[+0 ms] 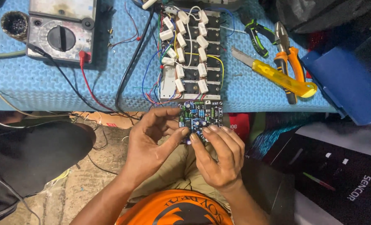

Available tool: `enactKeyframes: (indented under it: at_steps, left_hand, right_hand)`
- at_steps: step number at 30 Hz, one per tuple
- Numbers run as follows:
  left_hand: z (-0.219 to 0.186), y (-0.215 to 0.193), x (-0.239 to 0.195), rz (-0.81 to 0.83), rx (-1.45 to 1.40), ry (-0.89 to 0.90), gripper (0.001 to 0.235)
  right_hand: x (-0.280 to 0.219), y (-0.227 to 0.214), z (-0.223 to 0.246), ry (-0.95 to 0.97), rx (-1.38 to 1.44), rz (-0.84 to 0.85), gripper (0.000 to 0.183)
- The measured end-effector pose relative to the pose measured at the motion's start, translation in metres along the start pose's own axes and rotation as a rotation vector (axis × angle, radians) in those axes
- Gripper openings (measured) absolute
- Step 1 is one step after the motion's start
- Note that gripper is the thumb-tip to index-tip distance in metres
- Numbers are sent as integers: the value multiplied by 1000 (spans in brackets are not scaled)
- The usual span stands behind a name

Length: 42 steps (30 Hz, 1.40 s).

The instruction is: The person handles a red circuit board and a larger white board with multiple white connectors and colored wires. They connect wires to the white board, then pick up and inspect a green circuit board, turning it over to view both sides before placing it back on the table.

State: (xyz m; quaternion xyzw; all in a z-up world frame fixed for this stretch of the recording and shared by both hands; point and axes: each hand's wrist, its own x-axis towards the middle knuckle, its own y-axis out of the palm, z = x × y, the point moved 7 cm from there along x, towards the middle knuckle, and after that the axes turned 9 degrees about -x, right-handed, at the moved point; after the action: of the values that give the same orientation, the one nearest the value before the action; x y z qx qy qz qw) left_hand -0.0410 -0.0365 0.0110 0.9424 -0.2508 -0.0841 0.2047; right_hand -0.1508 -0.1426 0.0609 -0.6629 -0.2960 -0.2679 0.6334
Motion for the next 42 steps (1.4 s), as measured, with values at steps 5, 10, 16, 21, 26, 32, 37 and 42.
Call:
enactKeyframes:
  at_steps: [5, 10, 16, 21, 26, 32, 37, 42]
  left_hand:
    - [5, -4, -1, -9, -78, -43, 41]
    - [3, -6, -2, -27, -68, -46, 41]
    - [0, -4, -6, -34, 34, -1, 40]
    - [7, -3, -9, -12, 17, -15, 42]
    - [14, -5, -11, 24, -38, -18, 48]
    - [24, -7, -13, 78, -317, -81, 40]
    - [32, -12, -13, 21, -310, -66, 26]
    - [36, -13, -10, 53, -246, -84, 34]
  right_hand:
    - [-29, 6, -19, 111, 79, -6, 42]
    - [-46, 14, -50, 581, 749, 40, 53]
    - [-64, 34, -60, 1058, 1274, 36, 44]
    - [-65, 42, -58, 1169, 1385, 81, 43]
    - [-58, 41, -64, 1150, 1332, 120, 39]
    - [-57, 40, -77, 1156, 1304, 133, 35]
    - [-27, 30, -77, 1061, 1105, 119, 23]
    - [-13, 34, -76, 960, 1059, 261, 18]
